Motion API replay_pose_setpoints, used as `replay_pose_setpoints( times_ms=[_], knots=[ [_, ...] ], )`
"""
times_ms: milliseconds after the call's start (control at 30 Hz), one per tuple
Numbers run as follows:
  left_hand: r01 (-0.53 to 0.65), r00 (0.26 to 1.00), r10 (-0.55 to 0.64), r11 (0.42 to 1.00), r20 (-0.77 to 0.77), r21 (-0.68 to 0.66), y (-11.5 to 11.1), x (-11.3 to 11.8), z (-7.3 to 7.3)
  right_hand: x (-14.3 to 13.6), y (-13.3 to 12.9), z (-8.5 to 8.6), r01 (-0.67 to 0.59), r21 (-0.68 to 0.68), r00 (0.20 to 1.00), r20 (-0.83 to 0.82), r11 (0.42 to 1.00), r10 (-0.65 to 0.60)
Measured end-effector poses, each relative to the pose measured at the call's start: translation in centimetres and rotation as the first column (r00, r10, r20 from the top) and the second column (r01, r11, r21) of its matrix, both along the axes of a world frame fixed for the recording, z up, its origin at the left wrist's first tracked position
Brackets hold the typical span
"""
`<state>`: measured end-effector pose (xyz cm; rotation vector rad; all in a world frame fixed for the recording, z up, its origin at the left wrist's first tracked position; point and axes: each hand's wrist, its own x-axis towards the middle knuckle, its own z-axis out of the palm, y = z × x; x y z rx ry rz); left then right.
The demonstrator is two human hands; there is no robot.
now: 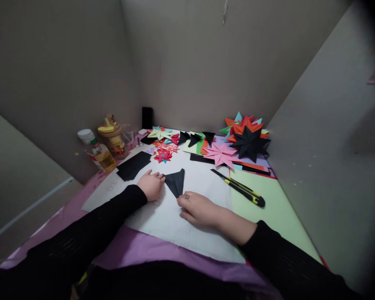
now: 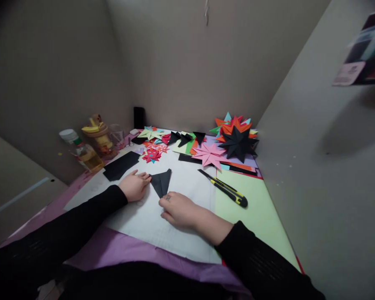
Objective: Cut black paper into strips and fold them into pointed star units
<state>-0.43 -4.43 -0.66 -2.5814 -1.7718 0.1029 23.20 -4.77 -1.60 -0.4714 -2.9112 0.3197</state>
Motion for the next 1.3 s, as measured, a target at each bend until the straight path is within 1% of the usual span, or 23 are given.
replay_pose_setpoints(
  times_ms=[100,167,200,267,333,433,533,600,633,700,767,800,867,933,967,1033,1100,1133,1200,1233,1300],
  knots=[
    [-0.029,1.0,0.029,0.999,0.008,0.044,-0.4,0.5,0.1,-0.1,0.1,0.0,0.006,0.019,1.0,0.0,1.0,-0.006],
    [-0.007,1.0,0.005,0.997,0.027,0.073,-1.0,1.4,-0.3,-0.1,0.1,0.0,-0.012,0.049,1.0,-0.003,0.999,0.012],
    [0.034,0.998,-0.037,0.997,0.043,0.074,-1.4,2.0,-0.6,-0.2,0.2,-0.1,-0.024,0.065,1.0,-0.002,0.998,0.025],
    [0.18,0.979,-0.18,0.984,0.094,0.0,-2.1,2.9,-1.3,-0.1,0.2,-0.1,-0.042,0.091,0.999,-0.005,0.995,0.043],
    [0.238,0.966,-0.229,0.969,0.124,-0.067,-2.4,3.5,-2.0,0.0,0.1,-0.2,-0.061,0.101,0.998,-0.007,0.993,0.062],
    [0.25,0.963,-0.236,0.963,0.13,-0.104,-2.2,3.7,-2.3,0.2,0.1,-0.3,-0.07,0.06,0.997,-0.02,0.996,0.071],
    [0.253,0.964,-0.238,0.96,0.12,-0.124,-1.8,3.7,-1.8,0.4,0.2,-0.6,-0.037,-0.012,0.998,-0.053,0.999,0.037],
    [0.268,0.961,-0.252,0.95,0.117,-0.16,-1.8,3.7,-1.4,0.6,0.5,-1.1,-0.032,-0.073,0.993,-0.115,0.997,0.023],
    [0.282,0.957,-0.263,0.942,0.122,-0.179,-1.8,3.6,-1.3,0.8,0.8,-1.4,-0.021,-0.111,0.986,-0.168,0.994,0.002],
    [0.312,0.947,-0.286,0.929,0.146,-0.201,-2.0,3.5,-1.3,1.0,1.3,-1.9,0.04,-0.176,0.955,-0.283,0.984,-0.09],
    [0.315,0.943,-0.282,0.928,0.176,-0.197,-2.3,3.3,-1.7,1.2,1.9,-2.2,0.134,-0.205,0.909,-0.364,0.97,-0.202],
    [0.305,0.944,-0.27,0.933,0.192,-0.191,-2.4,3.3,-1.9,1.2,2.1,-2.3,0.165,-0.202,0.897,-0.377,0.966,-0.232],
    [0.286,0.944,-0.245,0.941,0.223,-0.179,-2.6,3.2,-2.4,1.0,2.6,-2.4,0.161,-0.177,0.917,-0.336,0.971,-0.214],
    [0.279,0.94,-0.231,0.944,0.25,-0.177,-2.7,3.2,-2.8,0.5,3.0,-2.5,0.167,-0.155,0.95,-0.24,0.974,-0.201],
    [0.278,0.938,-0.227,0.944,0.26,-0.178,-2.7,3.2,-3.0,0.1,3.2,-2.5,0.203,-0.147,0.955,-0.19,0.968,-0.229],
    [0.27,0.937,-0.216,0.947,0.276,-0.174,-2.7,3.2,-3.1,-0.5,3.5,-2.6,0.314,-0.147,0.936,-0.121,0.938,-0.332],
    [0.254,0.937,-0.202,0.954,0.283,-0.158,-3.0,3.2,-3.3,-0.8,3.8,-2.8,0.382,-0.174,0.912,-0.092,0.908,-0.401],
    [0.246,0.938,-0.198,0.959,0.285,-0.143,-3.2,3.2,-3.3,-0.8,3.9,-2.8,0.389,-0.195,0.905,-0.099,0.9,-0.413],
    [0.232,0.935,-0.196,0.968,0.295,-0.093,-3.7,3.2,-3.5,-0.5,3.9,-2.9,0.395,-0.263,0.877,-0.178,0.88,-0.447],
    [0.221,0.932,-0.194,0.974,0.307,-0.055,-4.0,3.3,-3.6,-0.3,3.8,-2.9,0.404,-0.3,0.849,-0.229,0.864,-0.476],
    [0.164,0.92,-0.172,0.985,0.353,0.054,-4.4,3.3,-3.7,0.0,3.5,-2.9,0.416,-0.368,0.793,-0.3,0.832,-0.53]
  ],
)
